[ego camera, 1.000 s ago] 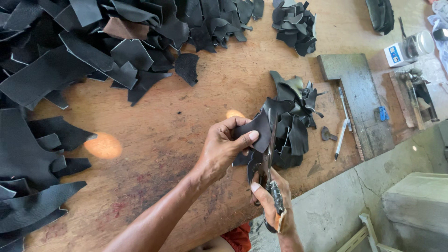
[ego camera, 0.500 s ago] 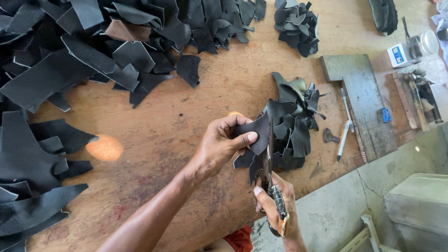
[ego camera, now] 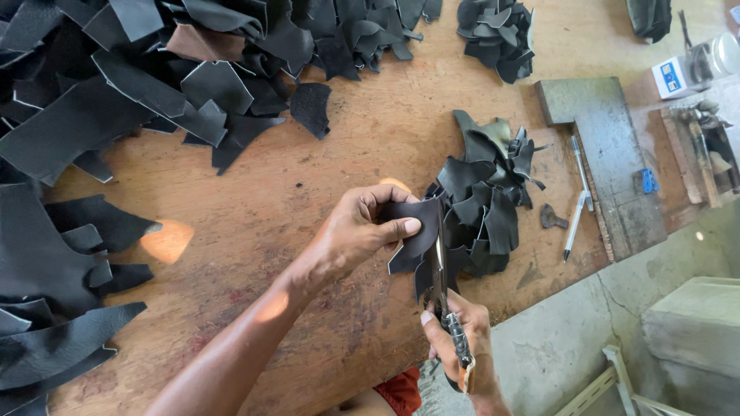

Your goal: The person picks up dark leather offcut pieces one at a time from a large pile on a wooden workbench and trims their edges with scissors, placing trimmed pieces back onto the table. The person repeats this trimming cycle continuously across the episode.

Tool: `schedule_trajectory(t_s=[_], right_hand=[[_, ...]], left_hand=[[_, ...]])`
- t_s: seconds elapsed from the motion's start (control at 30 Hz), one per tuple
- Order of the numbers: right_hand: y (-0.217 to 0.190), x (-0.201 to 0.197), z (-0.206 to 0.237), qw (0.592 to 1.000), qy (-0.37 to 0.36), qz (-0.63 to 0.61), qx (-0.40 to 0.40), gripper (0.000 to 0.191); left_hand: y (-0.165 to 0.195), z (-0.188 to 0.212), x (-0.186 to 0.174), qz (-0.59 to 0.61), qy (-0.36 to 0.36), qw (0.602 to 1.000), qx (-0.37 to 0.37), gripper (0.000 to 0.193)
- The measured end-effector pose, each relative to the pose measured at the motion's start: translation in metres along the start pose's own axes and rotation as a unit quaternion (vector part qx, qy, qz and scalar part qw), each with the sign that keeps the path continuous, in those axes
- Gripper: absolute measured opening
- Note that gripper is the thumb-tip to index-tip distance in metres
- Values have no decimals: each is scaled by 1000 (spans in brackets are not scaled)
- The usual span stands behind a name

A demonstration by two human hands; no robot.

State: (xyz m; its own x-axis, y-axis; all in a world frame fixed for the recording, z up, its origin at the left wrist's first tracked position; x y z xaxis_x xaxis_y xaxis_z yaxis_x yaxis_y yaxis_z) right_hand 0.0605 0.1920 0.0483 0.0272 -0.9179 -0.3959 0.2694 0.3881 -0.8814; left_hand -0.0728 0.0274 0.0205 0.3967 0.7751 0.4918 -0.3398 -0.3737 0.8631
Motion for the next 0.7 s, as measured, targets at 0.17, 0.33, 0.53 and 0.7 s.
schedule_trajectory(t_s=[0.17,0.33,0.53,0.7], right_hand=[[0,12,-4,998,39,21,-38,12],[-2,18,4,996,64,20,-60,13],[6,21,3,997,53,-13,-51,13],[15,24,3,996,6,-78,-44,17]], left_hand=[[-35,15,3,67,34,984,-161,32],[-46,15,14,256,46,960,-102,21],[-43,12,15,276,93,954,-78,22],[-31,8,14,219,100,970,-24,40]])
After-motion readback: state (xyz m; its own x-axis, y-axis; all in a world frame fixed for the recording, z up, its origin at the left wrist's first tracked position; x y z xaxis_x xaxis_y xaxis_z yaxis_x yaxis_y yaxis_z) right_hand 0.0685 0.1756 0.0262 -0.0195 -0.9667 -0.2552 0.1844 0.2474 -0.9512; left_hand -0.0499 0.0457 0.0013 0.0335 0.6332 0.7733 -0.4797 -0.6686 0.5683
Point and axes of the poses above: each hand's wrist, its own z-axis away from the middle knuckle, its own x-axis out of the palm, y = z × x, the point moved 6 cm from there along -z, towards the middle knuckle, and after that the axes turned 8 degrees about -z, right-handed, at the moved point
